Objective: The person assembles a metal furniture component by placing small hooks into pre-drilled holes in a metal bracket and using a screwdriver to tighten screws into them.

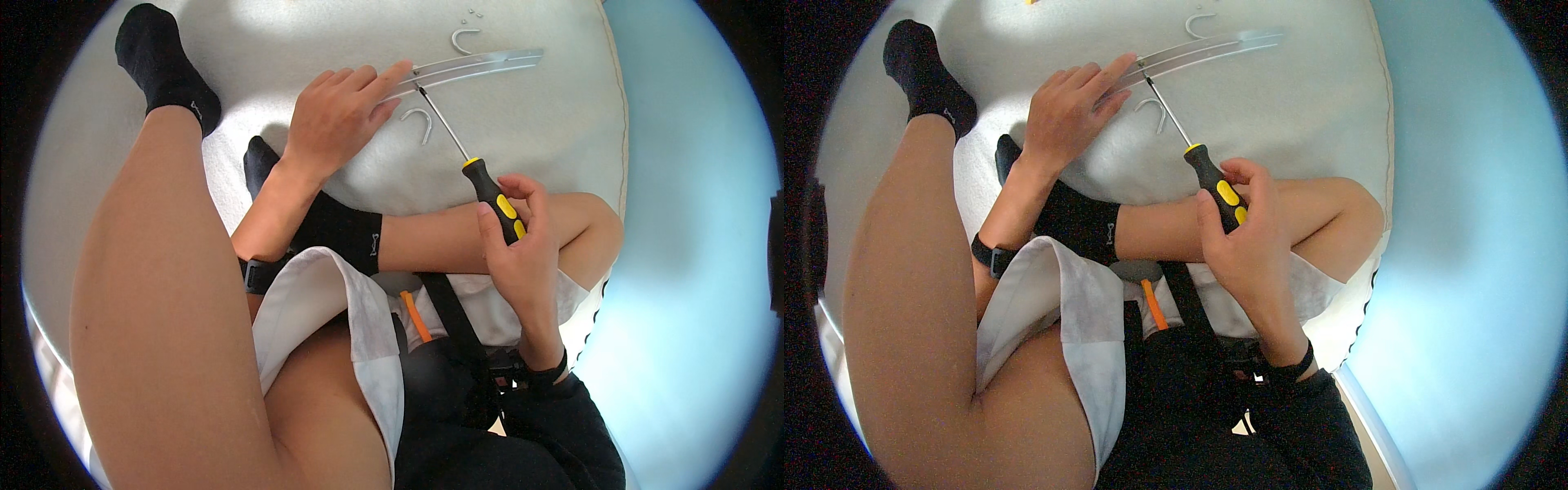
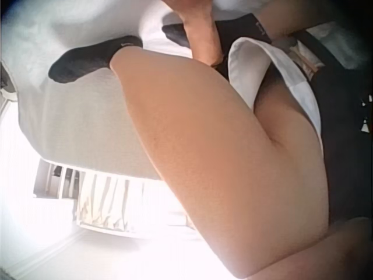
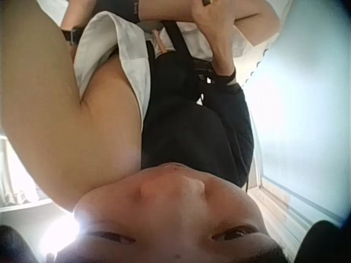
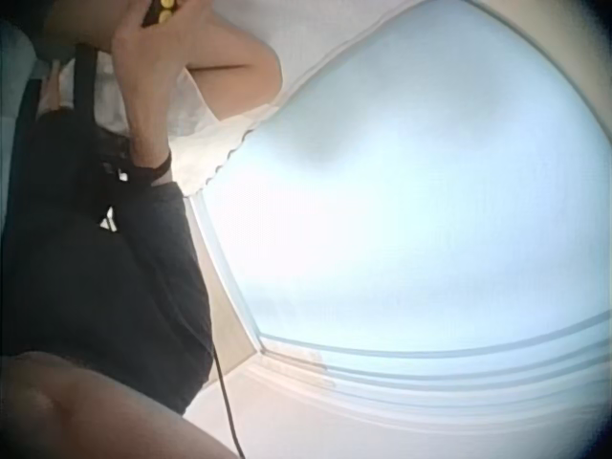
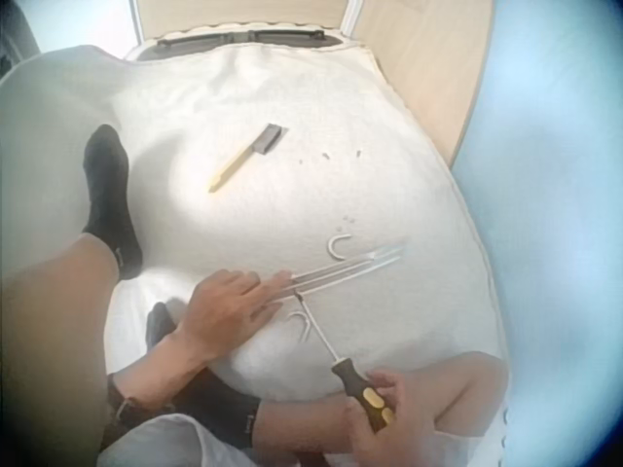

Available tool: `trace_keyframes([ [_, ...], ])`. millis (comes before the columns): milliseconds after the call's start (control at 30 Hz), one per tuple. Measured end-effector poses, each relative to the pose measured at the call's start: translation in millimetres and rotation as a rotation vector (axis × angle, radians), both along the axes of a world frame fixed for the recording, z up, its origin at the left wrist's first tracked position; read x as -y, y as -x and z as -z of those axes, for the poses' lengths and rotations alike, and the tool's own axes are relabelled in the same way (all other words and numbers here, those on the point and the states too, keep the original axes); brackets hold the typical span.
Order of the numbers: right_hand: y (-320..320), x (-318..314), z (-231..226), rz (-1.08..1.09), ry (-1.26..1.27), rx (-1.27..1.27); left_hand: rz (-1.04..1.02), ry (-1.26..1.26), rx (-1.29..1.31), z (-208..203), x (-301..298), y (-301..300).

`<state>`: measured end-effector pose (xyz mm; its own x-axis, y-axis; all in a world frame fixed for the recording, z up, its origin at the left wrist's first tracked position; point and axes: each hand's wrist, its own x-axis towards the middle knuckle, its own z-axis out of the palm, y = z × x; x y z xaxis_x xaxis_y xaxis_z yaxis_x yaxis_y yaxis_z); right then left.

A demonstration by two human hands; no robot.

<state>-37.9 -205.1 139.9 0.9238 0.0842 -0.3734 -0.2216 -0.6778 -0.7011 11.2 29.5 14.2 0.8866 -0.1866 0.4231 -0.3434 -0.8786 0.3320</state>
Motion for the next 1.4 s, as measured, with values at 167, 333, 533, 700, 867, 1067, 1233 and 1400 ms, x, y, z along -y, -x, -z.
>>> trace_keyframes([
  [167,0.8,5.5,5.3,-0.068,0.066,0.04,-0.003,-0.011,-0.019,0.6,0.1,0.2],
  [333,-0.4,8.7,14.8,-0.063,0.087,0.085,-0.008,-0.002,-0.023,1.5,-0.2,-0.2],
  [533,-5.7,13.8,29.8,0.062,-0.072,-0.185,-0.008,0.018,-0.01,-0.1,-0.2,-0.8],
  [700,-4.8,13.2,34.8,0.08,-0.069,-0.125,-0.027,0.025,-0.029,0.8,-0.7,-0.6],
  [867,-5.2,9.3,30.1,0.02,-0.045,-0.025,-0.026,0.023,-0.022,-0.4,-0.3,-0.9],
  [1067,-2.2,9.5,35.6,-0.044,0.072,0.128,-0.024,0.011,-0.022,2.0,-0.9,-1.0],
  [1233,-3.9,11.9,37.5,-0.151,0.216,0.362,-0.02,0.008,-0.029,1.7,-0.5,-0.9],
  [1400,-5.4,13.4,36.0,-0.199,0.294,0.501,-0.023,0.018,-0.01,2.5,-0.8,-1.4],
])
